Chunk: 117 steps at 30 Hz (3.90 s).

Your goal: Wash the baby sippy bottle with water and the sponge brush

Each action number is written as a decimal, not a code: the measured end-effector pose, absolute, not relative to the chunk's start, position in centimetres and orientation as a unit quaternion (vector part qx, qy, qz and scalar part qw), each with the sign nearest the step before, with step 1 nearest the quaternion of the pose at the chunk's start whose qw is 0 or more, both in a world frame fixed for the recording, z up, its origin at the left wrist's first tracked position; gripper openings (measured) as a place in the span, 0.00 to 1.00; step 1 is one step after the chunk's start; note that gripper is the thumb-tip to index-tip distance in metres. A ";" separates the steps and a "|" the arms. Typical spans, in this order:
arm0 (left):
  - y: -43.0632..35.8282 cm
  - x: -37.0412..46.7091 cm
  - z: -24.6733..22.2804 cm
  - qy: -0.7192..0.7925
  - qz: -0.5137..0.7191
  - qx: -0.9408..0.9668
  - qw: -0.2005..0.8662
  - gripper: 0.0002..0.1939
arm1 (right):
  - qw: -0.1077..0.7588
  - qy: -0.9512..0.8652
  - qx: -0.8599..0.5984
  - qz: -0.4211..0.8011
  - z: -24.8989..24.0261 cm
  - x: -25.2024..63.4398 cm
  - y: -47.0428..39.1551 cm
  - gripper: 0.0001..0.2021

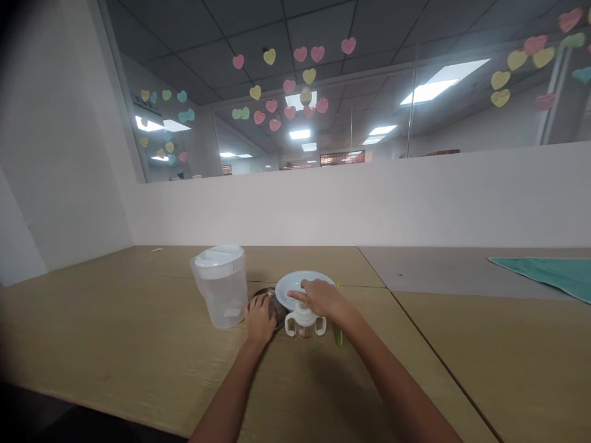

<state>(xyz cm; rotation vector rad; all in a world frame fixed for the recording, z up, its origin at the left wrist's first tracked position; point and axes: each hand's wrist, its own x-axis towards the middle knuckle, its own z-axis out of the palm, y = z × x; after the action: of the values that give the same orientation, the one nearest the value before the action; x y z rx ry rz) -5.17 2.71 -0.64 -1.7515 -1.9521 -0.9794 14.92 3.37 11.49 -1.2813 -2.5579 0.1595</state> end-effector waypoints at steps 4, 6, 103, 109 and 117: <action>2.4 -4.9 0.0 -0.715 -0.357 -0.578 0.166 0.17 | 0.142 -0.882 -0.445 0.063 12.1 15.3 3.0 0.26; 2.5 -4.8 0.0 -0.723 -0.357 -0.573 0.147 0.21 | 0.147 -0.880 -0.446 0.065 12.5 15.5 2.8 0.26; 1.0 0.5 -0.3 -0.448 -0.451 -0.759 0.138 0.44 | 0.124 -0.916 -0.354 0.140 12.4 16.2 3.7 0.18; 0.8 0.3 -0.3 -0.430 -0.449 -0.770 0.143 0.41 | 0.101 -0.908 -0.292 0.284 12.5 17.4 4.9 0.21; 0.6 0.5 -0.2 -0.444 -0.436 -0.774 0.116 0.42 | 0.127 -0.906 -0.305 0.265 13.0 17.6 4.5 0.20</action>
<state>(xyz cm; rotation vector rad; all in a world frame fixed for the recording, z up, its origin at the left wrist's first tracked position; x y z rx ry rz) 0.49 0.59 -0.17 -2.2671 -1.3019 -1.2773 17.56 4.49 13.03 -0.8875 -2.6362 0.7715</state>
